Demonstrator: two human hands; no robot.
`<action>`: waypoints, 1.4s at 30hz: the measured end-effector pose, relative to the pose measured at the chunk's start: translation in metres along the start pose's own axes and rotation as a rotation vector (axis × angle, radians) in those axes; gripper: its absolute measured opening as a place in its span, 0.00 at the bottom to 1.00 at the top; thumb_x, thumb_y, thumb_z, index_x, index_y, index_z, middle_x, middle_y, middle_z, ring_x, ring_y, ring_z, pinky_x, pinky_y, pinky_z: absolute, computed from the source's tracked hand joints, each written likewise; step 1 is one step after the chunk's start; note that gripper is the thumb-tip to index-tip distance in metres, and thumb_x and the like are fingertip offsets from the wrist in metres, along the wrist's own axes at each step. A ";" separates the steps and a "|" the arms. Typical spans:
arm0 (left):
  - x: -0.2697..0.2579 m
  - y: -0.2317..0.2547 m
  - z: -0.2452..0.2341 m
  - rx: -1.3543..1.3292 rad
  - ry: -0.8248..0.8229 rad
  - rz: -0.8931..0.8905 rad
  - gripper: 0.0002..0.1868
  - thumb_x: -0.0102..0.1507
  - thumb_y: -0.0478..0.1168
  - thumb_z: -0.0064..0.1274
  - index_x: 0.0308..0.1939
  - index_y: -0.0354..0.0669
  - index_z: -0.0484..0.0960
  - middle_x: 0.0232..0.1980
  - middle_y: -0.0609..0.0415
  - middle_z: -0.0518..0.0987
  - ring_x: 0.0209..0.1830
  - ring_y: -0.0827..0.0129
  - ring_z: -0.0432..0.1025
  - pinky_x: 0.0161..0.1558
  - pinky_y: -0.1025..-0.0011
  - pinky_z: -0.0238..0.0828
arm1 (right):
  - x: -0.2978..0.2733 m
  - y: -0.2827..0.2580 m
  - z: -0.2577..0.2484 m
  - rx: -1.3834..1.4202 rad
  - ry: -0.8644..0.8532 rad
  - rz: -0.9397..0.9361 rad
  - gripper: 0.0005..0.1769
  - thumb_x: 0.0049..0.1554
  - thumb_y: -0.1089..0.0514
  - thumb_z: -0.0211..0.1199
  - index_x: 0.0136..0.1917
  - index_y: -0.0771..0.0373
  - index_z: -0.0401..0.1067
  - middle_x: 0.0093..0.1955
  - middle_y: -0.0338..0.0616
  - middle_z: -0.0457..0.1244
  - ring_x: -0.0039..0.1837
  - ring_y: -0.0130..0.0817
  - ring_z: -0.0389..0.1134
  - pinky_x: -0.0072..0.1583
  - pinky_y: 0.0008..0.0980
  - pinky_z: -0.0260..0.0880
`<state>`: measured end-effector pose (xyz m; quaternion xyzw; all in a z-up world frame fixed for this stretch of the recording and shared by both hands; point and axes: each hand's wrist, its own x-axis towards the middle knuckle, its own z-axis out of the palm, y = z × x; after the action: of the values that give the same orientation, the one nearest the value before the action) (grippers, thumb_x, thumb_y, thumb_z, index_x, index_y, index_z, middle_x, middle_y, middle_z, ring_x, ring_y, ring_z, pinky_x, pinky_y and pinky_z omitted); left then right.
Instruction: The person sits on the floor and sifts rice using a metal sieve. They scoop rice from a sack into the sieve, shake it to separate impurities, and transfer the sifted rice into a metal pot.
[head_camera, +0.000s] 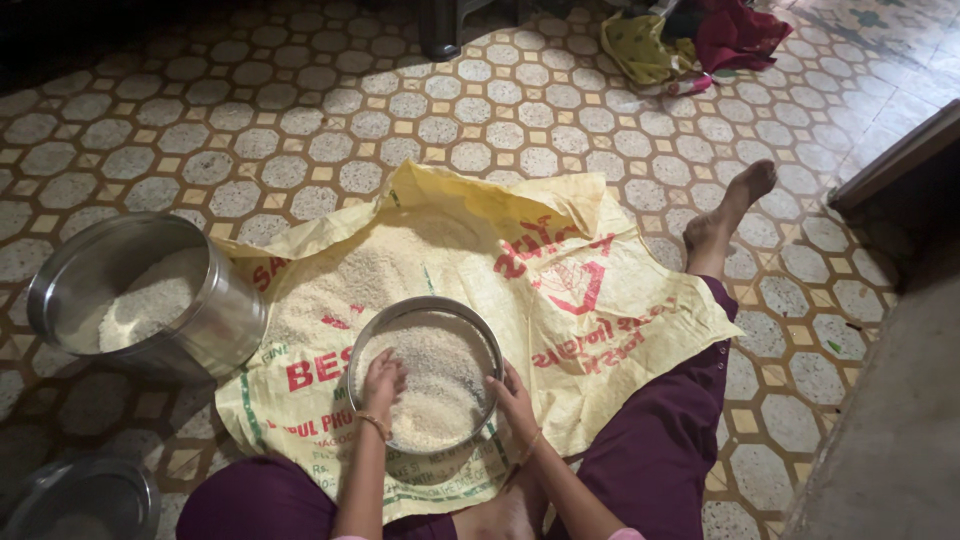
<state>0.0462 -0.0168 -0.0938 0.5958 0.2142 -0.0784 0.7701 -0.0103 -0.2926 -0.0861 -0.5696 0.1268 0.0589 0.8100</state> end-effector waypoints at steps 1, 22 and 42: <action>-0.002 -0.001 0.004 0.015 -0.013 0.005 0.22 0.66 0.36 0.45 0.65 0.49 0.72 0.49 0.57 0.81 0.32 0.76 0.73 0.31 0.79 0.70 | 0.001 0.002 0.000 -0.002 -0.005 -0.009 0.35 0.60 0.57 0.62 0.78 0.62 0.58 0.66 0.41 0.64 0.62 0.28 0.65 0.62 0.28 0.65; 0.001 0.029 0.063 0.893 0.161 0.484 0.19 0.66 0.48 0.49 0.57 0.46 0.83 0.64 0.46 0.77 0.62 0.54 0.73 0.62 0.62 0.70 | 0.004 0.004 -0.005 -0.047 -0.013 -0.010 0.35 0.60 0.55 0.63 0.78 0.59 0.59 0.65 0.38 0.65 0.61 0.26 0.65 0.59 0.27 0.65; -0.098 0.082 0.073 1.245 -0.269 0.057 0.11 0.63 0.39 0.57 0.49 0.53 0.87 0.60 0.57 0.83 0.53 0.71 0.77 0.59 0.74 0.75 | 0.013 0.011 -0.006 0.040 -0.075 -0.064 0.34 0.61 0.59 0.61 0.78 0.61 0.57 0.67 0.44 0.64 0.65 0.30 0.66 0.63 0.28 0.69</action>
<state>0.0065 -0.0767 0.0347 0.9222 0.0139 -0.2420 0.3014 -0.0015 -0.2954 -0.1011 -0.5544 0.0791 0.0520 0.8269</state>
